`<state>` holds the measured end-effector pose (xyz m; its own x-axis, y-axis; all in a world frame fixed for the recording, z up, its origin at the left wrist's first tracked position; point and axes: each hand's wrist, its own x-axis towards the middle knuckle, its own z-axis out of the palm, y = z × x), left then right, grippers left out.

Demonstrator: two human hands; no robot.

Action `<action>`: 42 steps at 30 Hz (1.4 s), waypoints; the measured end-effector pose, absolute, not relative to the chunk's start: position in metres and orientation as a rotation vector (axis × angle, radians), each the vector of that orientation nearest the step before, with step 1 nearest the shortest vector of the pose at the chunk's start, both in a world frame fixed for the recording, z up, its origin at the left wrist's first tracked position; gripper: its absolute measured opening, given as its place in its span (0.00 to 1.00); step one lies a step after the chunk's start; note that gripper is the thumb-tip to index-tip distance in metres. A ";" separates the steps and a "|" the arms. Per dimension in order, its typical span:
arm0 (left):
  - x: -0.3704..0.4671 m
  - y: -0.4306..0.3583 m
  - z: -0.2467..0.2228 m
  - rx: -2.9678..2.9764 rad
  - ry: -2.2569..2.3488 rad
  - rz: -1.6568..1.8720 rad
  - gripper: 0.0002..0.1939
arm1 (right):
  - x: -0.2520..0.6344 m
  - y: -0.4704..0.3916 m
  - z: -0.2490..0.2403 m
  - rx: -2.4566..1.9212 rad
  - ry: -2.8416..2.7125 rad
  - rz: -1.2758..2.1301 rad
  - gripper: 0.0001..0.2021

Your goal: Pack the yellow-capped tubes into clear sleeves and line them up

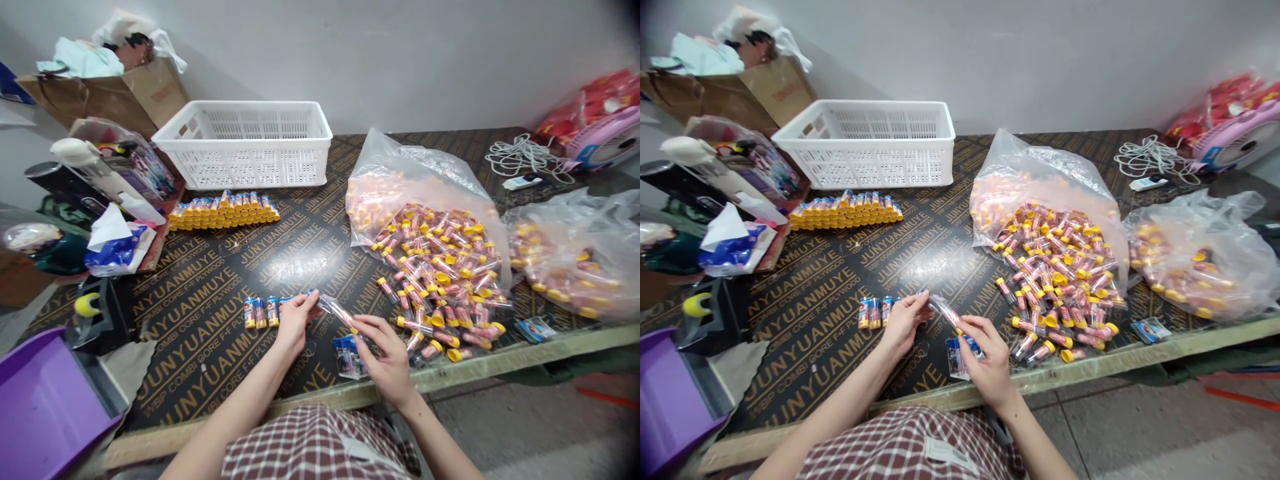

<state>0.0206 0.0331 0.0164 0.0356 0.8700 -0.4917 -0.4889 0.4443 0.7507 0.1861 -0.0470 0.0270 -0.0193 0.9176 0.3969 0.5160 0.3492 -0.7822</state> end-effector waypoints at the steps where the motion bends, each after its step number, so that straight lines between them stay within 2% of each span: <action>1: 0.022 0.032 0.018 0.452 1.081 1.096 0.18 | 0.185 -0.047 0.026 -1.289 -1.686 0.573 0.16; 6: 0.025 0.023 0.028 0.535 0.951 0.986 0.19 | 0.184 -0.043 0.019 -1.270 -1.682 0.629 0.20; 8: 0.026 0.019 0.030 0.558 0.931 0.897 0.21 | 0.185 -0.041 0.018 -1.279 -1.705 0.577 0.26; 11: 0.027 0.013 0.031 0.610 0.889 0.761 0.18 | 0.187 -0.037 0.020 -1.247 -1.760 0.580 0.37; 15: 0.030 0.006 0.031 0.658 0.869 0.669 0.18 | 0.189 -0.035 0.021 -1.127 -1.847 0.792 0.42; 32: 0.014 0.009 0.039 0.727 0.993 0.715 0.20 | 0.186 -0.027 0.021 -1.049 -1.823 0.927 0.41; 35: -0.036 0.024 0.042 0.936 1.326 0.844 0.19 | 0.209 -0.008 0.015 -1.281 -1.798 0.684 0.40; 37: -0.078 0.034 0.039 1.059 1.720 0.906 0.19 | 0.232 0.007 0.005 -1.492 -1.761 0.403 0.33; 40: -0.130 0.042 0.026 1.320 2.152 0.674 0.19 | 0.261 0.026 -0.013 -1.726 -1.851 0.112 0.23; 42: -0.148 0.044 0.016 1.410 2.211 0.489 0.20 | 0.271 0.034 -0.023 -1.847 -1.928 0.002 0.20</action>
<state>-0.1481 0.0436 0.0162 -0.3616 0.9117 -0.1952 0.7442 0.4084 0.5286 0.2707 0.0337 -0.0229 0.0140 0.9449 0.3271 0.9440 0.0953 -0.3157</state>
